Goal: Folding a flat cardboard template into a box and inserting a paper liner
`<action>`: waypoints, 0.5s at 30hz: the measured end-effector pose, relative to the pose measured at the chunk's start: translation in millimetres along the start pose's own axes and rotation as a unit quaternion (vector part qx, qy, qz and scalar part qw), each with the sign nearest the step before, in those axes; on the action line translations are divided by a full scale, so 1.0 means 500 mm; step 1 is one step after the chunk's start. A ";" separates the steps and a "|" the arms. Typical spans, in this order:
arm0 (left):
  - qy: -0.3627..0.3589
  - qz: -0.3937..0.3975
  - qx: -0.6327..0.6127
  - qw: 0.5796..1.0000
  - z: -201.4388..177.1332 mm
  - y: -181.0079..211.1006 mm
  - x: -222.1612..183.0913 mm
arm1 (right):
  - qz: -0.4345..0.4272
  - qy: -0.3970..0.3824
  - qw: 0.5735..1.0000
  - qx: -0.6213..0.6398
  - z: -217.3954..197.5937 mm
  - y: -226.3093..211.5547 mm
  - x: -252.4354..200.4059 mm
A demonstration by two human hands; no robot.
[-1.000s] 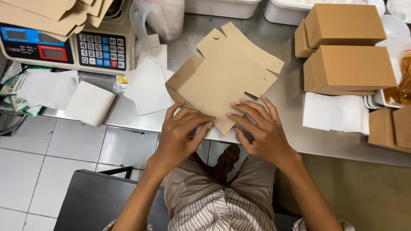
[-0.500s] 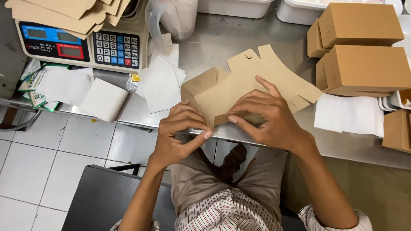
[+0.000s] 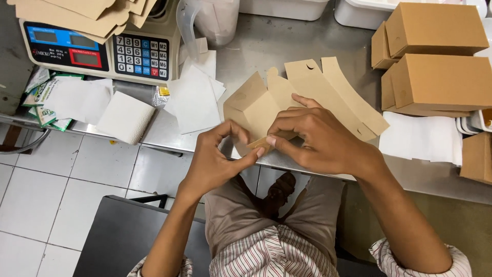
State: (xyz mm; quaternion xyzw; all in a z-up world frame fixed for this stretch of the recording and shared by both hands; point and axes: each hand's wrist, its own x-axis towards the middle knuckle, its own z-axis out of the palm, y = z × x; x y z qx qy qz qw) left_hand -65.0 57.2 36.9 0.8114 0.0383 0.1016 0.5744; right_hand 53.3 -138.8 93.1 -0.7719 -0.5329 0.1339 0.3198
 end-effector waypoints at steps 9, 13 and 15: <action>-0.001 -0.016 -0.073 0.997 0.025 -0.022 0.009 | 0.037 0.026 0.999 0.016 0.019 0.020 0.012; -0.014 -0.045 -0.070 0.996 0.032 -0.021 0.011 | 0.084 0.020 0.996 0.018 0.033 0.030 0.013; -0.012 -0.010 -0.079 0.997 0.037 -0.030 0.012 | 0.071 0.020 0.997 0.010 0.036 0.038 0.011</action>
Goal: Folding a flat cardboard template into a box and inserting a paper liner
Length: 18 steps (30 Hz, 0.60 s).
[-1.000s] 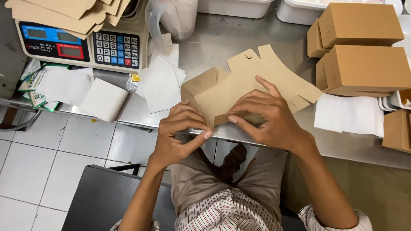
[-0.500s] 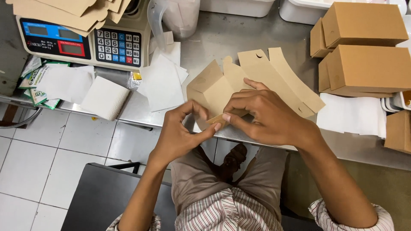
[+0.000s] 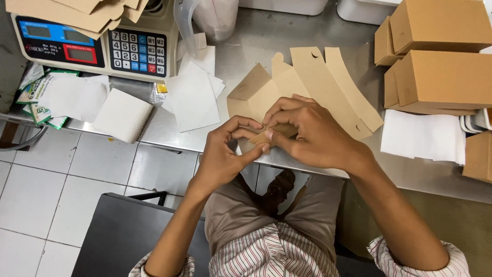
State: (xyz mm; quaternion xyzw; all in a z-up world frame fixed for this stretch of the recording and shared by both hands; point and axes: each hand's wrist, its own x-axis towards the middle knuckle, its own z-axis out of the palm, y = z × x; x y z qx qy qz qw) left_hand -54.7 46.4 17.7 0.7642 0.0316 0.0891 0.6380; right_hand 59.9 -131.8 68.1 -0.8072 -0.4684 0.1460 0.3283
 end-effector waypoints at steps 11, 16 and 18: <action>0.016 -0.026 0.029 0.999 0.014 0.004 0.002 | 0.016 -0.010 1.000 0.012 -0.001 0.007 0.000; 0.023 -0.023 0.032 0.999 0.016 -0.001 0.004 | 0.013 -0.014 1.000 0.019 0.000 0.005 0.000; 0.030 -0.015 0.045 0.998 0.018 0.000 0.005 | 0.008 -0.016 1.000 0.024 -0.002 0.002 0.000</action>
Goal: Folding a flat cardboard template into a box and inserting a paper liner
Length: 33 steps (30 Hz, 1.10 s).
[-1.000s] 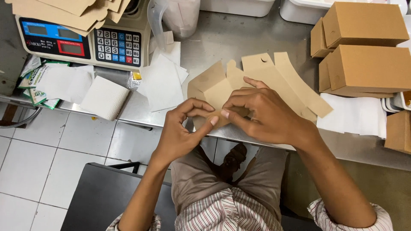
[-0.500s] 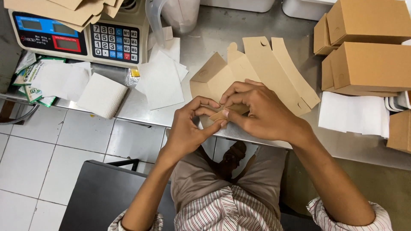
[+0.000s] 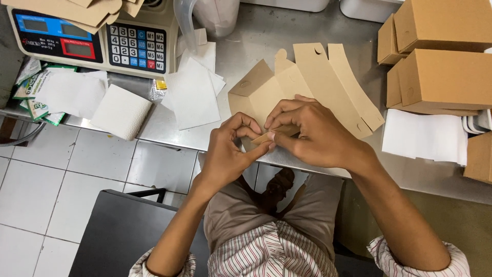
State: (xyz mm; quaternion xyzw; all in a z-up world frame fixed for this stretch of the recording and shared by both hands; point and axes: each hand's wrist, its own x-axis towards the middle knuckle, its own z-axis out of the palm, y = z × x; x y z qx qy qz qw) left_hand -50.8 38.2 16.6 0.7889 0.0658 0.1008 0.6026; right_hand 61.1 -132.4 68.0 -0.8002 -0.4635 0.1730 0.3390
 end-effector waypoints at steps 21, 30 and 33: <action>-0.046 0.110 0.005 0.993 -0.023 -0.005 -0.011 | -0.028 0.000 1.000 0.008 -0.011 -0.011 -0.005; -0.088 0.136 0.040 0.986 -0.035 0.011 -0.005 | -0.024 -0.024 0.999 0.002 -0.005 -0.006 -0.002; -0.098 0.112 0.035 0.988 -0.036 0.009 -0.005 | -0.016 -0.036 0.999 0.001 -0.006 -0.012 -0.002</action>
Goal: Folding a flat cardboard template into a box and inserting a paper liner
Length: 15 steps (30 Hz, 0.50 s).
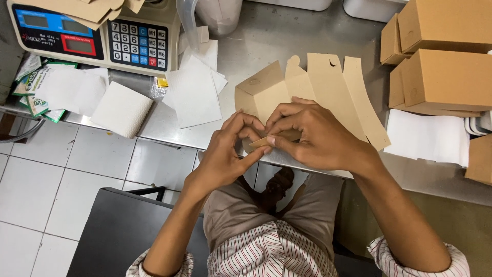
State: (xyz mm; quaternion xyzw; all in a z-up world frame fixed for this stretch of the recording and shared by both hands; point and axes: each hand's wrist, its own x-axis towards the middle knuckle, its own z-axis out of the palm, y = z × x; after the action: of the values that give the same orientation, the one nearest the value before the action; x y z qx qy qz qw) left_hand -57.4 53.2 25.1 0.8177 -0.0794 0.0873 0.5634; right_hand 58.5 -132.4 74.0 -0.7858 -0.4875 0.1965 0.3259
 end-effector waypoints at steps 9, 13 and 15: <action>-0.001 0.047 0.022 0.999 0.007 -0.004 0.005 | -0.006 0.004 1.000 -0.027 0.001 0.005 0.001; -0.026 0.059 0.051 0.997 -0.002 -0.003 0.000 | 0.007 0.015 0.999 -0.035 -0.006 0.014 -0.002; -0.024 0.063 0.042 0.997 -0.003 -0.011 -0.002 | -0.003 0.019 0.999 -0.035 -0.008 0.015 -0.004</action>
State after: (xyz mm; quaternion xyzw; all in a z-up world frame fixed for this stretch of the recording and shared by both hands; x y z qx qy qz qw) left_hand -57.2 56.6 20.3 0.8361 -0.1408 0.1059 0.5196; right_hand 65.1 -137.6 71.5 -0.7987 -0.4902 0.1631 0.3086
